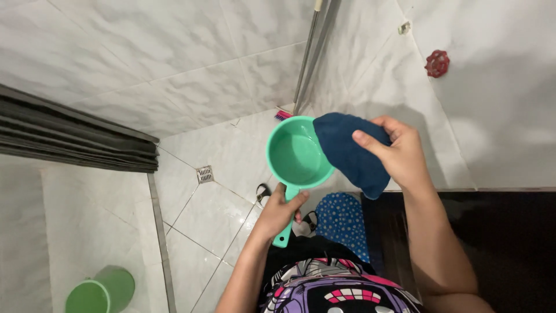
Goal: The person pours liquid soap into a green plastic bowl, then wets and wrings out a blue cloth in the sink. They proceed to splash water from the bowl onto the tiled walls of the shower area and wipe the surfaces with the cloth.
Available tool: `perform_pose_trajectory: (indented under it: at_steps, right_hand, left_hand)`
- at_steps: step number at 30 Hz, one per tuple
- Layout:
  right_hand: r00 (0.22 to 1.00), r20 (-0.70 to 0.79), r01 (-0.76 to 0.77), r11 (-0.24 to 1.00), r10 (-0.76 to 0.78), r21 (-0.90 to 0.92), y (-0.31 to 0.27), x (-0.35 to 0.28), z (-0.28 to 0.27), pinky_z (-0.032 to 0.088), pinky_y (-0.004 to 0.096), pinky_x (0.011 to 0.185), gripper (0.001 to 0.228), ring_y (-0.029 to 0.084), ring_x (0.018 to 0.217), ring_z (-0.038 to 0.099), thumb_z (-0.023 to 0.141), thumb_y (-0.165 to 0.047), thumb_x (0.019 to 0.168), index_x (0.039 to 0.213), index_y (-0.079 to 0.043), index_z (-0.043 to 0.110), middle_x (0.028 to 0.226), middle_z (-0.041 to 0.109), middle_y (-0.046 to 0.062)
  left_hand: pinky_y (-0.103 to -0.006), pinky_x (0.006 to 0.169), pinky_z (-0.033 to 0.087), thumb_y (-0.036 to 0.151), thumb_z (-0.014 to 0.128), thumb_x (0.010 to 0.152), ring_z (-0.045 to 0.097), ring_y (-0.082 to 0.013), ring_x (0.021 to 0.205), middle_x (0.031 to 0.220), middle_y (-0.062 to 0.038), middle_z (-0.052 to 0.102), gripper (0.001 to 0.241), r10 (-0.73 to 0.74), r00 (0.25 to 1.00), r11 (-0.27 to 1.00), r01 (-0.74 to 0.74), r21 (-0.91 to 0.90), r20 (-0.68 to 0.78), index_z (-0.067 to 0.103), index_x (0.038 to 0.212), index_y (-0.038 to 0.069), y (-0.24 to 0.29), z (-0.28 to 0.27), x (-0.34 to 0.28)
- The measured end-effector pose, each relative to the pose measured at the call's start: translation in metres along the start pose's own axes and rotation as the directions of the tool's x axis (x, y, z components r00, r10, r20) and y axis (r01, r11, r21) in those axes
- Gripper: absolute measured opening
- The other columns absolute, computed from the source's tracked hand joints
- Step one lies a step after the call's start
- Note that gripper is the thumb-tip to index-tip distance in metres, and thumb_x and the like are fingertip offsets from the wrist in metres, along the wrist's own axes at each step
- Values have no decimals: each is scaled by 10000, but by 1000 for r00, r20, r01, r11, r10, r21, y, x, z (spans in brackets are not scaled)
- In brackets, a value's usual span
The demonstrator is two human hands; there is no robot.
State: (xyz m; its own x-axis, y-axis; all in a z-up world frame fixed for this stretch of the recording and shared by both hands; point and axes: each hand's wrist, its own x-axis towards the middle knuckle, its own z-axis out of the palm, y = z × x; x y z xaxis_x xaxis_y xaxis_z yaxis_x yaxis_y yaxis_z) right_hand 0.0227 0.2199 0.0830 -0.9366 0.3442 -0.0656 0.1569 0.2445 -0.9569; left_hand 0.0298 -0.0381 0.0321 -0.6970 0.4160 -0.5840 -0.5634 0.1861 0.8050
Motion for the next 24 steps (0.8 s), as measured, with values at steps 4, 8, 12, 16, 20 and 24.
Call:
perform_pose_trajectory:
  at_steps: [4, 8, 12, 16, 20, 24]
  right_hand:
    - [999, -24, 24, 998, -23, 50, 0, 9, 11, 476, 173, 681, 231, 34, 738, 573, 881, -235, 853, 1001, -120, 746, 763, 691, -3]
    - [1000, -12, 25, 995, -24, 92, -9, 20, 27, 489, 165, 661, 246, 35, 710, 605, 906, -192, 816, 960, -87, 737, 753, 699, 12]
    - [999, -5, -35, 983, 36, 182, -31, 29, 51, 515, 185, 613, 240, 60, 684, 619, 890, -182, 821, 949, -68, 723, 747, 670, 13]
    - [992, 6, -122, 933, 128, 340, -16, 52, 71, 534, 209, 584, 198, 78, 676, 636, 850, -206, 871, 958, -80, 724, 739, 647, 8]
    - [928, 147, -356, 703, 341, 616, -6, 70, 105, 589, 293, 652, 185, 172, 730, 717, 818, -215, 877, 981, -111, 706, 795, 683, 53]
    - [816, 310, -543, 463, 487, 701, -11, 65, 142, 580, 358, 811, 187, 200, 868, 714, 784, -255, 883, 1009, -135, 716, 940, 729, 48]
  left_hand:
    - [-301, 615, 521, 321, 747, 920, 625, -180, 539, 567, -100, 621, 463, 10, 1000, 1000, -9, 14, -17, 532, 1125, -33, 10, -16, 2]
    - [-292, 614, 507, 305, 743, 919, 614, -164, 550, 560, -85, 614, 409, 35, 999, 999, -35, 9, -23, 541, 1088, -8, 20, -31, 9]
    - [-268, 584, 484, 345, 772, 895, 617, -137, 581, 610, -80, 650, 430, 55, 998, 999, -55, 3, -9, 569, 1087, 18, 33, -51, 14]
    - [-276, 516, 500, 374, 756, 906, 614, -187, 533, 617, -119, 611, 467, 59, 998, 998, -60, -21, -16, 562, 1073, -17, 44, -67, 17]
    - [-352, 481, 532, 501, 634, 971, 630, -216, 481, 716, -160, 640, 594, 112, 993, 987, -114, 115, 24, 572, 1134, -67, 43, -81, 27]
    - [-362, 498, 531, 554, 593, 975, 633, -206, 432, 642, -119, 678, 621, 133, 990, 959, -140, 247, 43, 589, 1108, -52, 32, -88, 38]
